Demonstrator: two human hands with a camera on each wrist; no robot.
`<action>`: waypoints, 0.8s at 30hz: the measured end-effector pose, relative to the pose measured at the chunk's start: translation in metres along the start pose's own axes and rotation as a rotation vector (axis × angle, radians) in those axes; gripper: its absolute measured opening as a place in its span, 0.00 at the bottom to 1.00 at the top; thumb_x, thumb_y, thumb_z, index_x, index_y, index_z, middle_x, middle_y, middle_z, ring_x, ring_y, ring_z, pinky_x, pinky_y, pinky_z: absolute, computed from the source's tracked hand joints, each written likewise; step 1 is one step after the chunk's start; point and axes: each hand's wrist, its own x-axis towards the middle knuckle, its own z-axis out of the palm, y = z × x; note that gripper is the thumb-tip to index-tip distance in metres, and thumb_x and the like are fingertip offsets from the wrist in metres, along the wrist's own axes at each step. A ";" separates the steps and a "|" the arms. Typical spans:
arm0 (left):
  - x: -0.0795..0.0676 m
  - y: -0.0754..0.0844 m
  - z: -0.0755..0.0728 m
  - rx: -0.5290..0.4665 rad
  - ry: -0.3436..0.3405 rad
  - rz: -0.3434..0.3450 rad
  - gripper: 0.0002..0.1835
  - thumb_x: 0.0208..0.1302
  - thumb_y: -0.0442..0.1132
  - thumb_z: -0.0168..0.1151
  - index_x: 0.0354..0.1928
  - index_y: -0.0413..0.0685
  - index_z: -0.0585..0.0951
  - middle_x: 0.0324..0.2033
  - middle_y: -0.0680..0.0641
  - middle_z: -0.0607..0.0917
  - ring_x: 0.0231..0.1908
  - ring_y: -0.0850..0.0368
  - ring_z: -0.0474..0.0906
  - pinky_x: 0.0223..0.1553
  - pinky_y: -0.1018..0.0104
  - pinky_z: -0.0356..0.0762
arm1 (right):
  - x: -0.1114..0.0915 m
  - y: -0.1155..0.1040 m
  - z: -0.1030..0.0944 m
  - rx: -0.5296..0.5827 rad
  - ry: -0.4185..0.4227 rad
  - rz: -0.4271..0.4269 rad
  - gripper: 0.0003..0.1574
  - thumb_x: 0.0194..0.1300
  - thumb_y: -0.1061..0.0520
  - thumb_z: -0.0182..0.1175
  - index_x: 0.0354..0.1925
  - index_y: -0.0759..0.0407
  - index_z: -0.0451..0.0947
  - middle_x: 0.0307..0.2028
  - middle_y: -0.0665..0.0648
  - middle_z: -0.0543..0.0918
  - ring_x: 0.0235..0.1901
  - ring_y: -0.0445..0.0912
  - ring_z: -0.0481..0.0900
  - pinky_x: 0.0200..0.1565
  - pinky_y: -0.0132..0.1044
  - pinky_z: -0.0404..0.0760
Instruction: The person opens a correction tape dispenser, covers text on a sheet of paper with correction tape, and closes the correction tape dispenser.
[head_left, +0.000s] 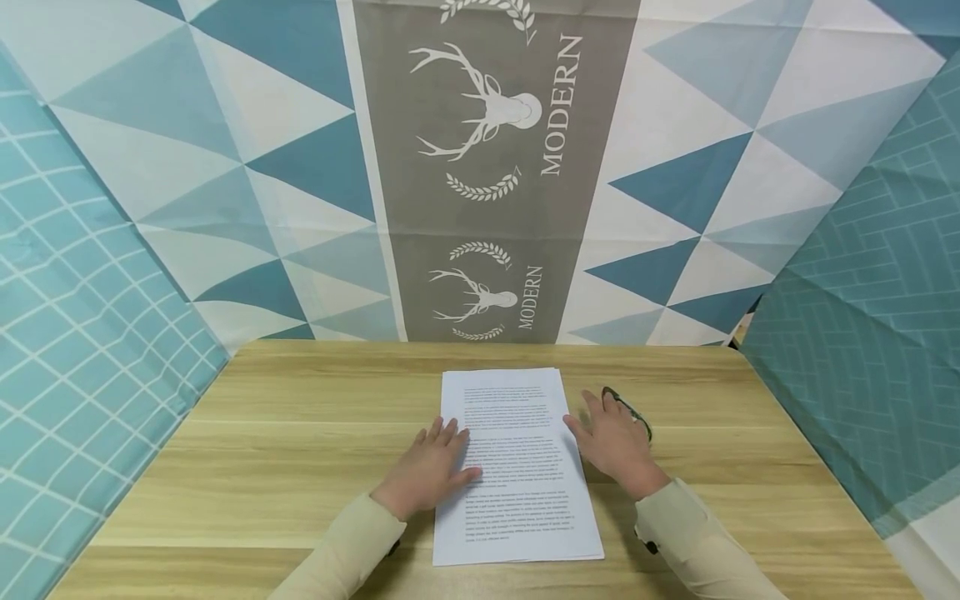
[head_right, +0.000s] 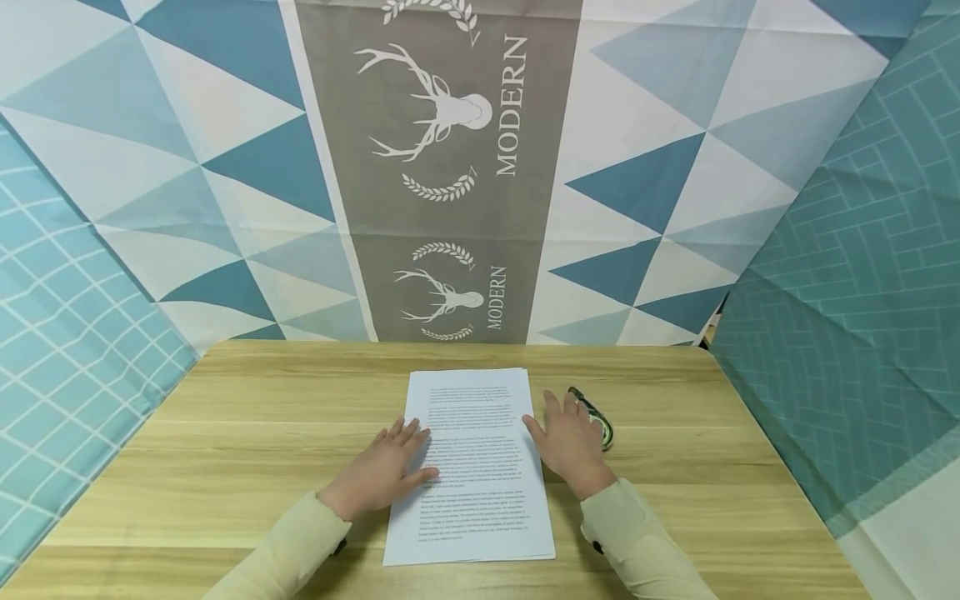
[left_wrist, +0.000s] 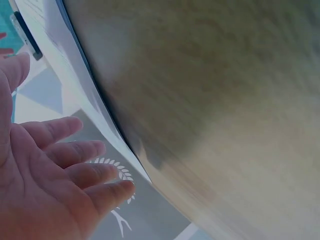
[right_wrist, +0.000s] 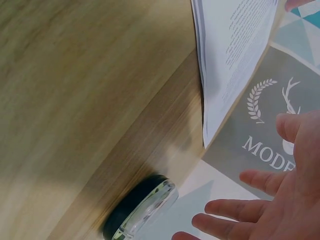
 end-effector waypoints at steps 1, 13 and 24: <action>0.000 0.000 0.000 0.003 -0.004 0.003 0.37 0.65 0.61 0.50 0.64 0.38 0.68 0.65 0.32 0.65 0.67 0.32 0.56 0.65 0.38 0.58 | 0.000 0.000 0.000 0.001 -0.001 -0.001 0.41 0.69 0.36 0.42 0.69 0.59 0.57 0.67 0.74 0.58 0.64 0.70 0.60 0.55 0.69 0.64; 0.000 0.005 0.000 0.006 -0.087 0.008 0.37 0.65 0.58 0.52 0.64 0.35 0.67 0.65 0.32 0.66 0.67 0.34 0.58 0.66 0.43 0.59 | 0.002 0.004 0.004 0.004 0.002 0.004 0.41 0.69 0.36 0.44 0.69 0.59 0.57 0.66 0.74 0.59 0.63 0.70 0.60 0.55 0.70 0.63; 0.001 0.006 0.000 0.033 -0.111 0.006 0.36 0.64 0.56 0.55 0.62 0.32 0.68 0.64 0.32 0.67 0.65 0.35 0.62 0.66 0.46 0.61 | 0.000 0.010 0.001 0.008 0.020 0.003 0.39 0.68 0.38 0.46 0.68 0.59 0.60 0.64 0.73 0.64 0.62 0.69 0.64 0.54 0.68 0.66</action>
